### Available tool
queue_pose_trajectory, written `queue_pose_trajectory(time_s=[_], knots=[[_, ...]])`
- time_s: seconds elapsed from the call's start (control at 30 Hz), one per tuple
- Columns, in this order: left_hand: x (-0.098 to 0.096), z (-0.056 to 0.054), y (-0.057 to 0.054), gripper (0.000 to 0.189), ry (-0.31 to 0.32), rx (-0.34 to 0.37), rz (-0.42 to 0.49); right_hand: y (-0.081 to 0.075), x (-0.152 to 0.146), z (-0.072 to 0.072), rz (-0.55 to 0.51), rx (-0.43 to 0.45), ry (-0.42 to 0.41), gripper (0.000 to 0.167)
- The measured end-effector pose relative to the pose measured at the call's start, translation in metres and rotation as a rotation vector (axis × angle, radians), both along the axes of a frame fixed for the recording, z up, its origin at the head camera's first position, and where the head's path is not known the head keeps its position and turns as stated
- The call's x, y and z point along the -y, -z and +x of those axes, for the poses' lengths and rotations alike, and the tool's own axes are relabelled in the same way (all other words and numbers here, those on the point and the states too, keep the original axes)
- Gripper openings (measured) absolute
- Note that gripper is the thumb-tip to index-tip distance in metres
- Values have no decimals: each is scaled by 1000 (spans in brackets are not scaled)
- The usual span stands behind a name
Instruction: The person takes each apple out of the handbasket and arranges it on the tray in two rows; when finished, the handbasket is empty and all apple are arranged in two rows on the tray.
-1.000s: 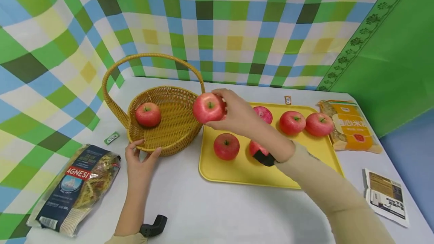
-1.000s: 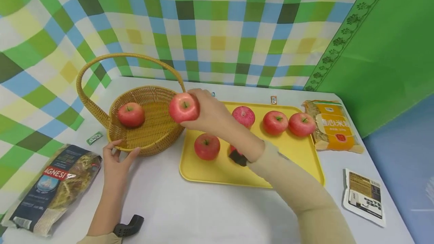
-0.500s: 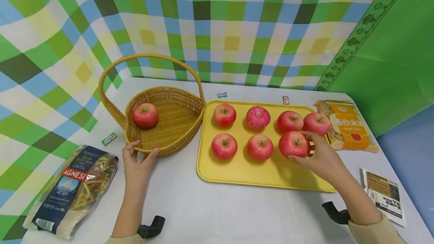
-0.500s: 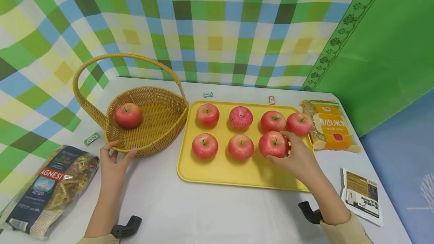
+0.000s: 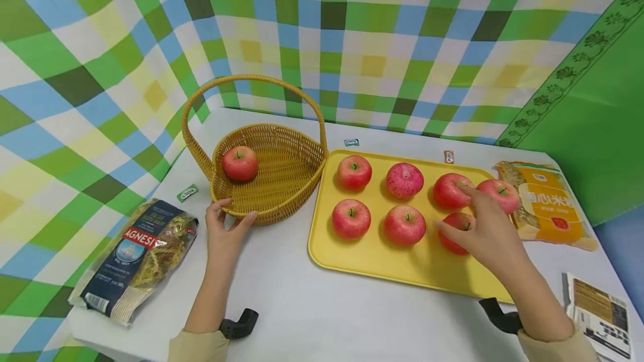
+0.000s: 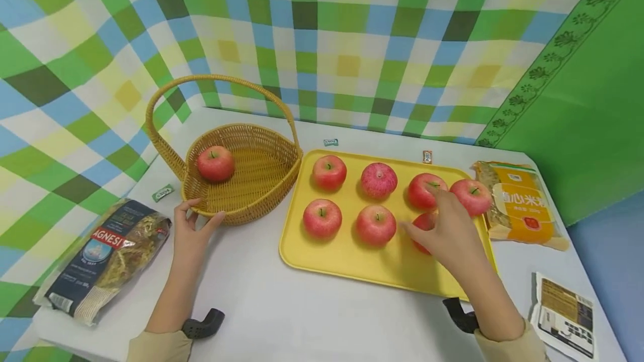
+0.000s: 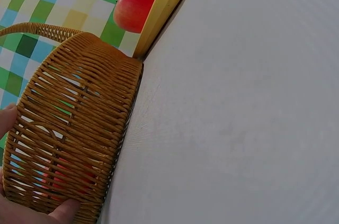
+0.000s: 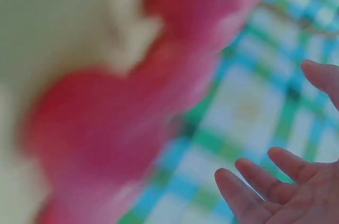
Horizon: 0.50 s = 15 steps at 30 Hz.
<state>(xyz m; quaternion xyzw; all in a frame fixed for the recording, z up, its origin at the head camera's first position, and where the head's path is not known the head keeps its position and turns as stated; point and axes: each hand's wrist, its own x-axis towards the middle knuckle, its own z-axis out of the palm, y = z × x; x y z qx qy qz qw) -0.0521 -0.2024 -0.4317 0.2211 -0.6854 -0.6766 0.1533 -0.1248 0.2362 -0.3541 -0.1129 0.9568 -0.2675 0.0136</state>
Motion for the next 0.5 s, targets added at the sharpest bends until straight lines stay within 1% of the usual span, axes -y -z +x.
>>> queue_pose_trajectory(time_s=[0.03,0.1,0.13,0.2,0.27,0.33,0.43,0.5], knots=[[-1,-1,0,67,7,-1,1,-6,12,-1,-24,-4,-25,93],[-2,-2,1,66,8,5,3,-17,43,-5,-70,14,-79,90],[-2,-2,2,66,6,9,2,-21,60,-8,-99,28,-108,88],[-1,-2,2,66,1,18,0,-23,97,-17,-182,50,-171,85],[0,-2,3,66,-2,17,-2,-22,135,-28,-244,59,-235,82],[0,-2,3,66,-2,17,2,-17,172,-38,-291,63,-300,79],[1,-2,4,66,-1,6,12,-7,224,-51,-272,59,-369,80],[2,-3,4,66,-1,-2,15,0,255,-59,-241,66,-395,81]])
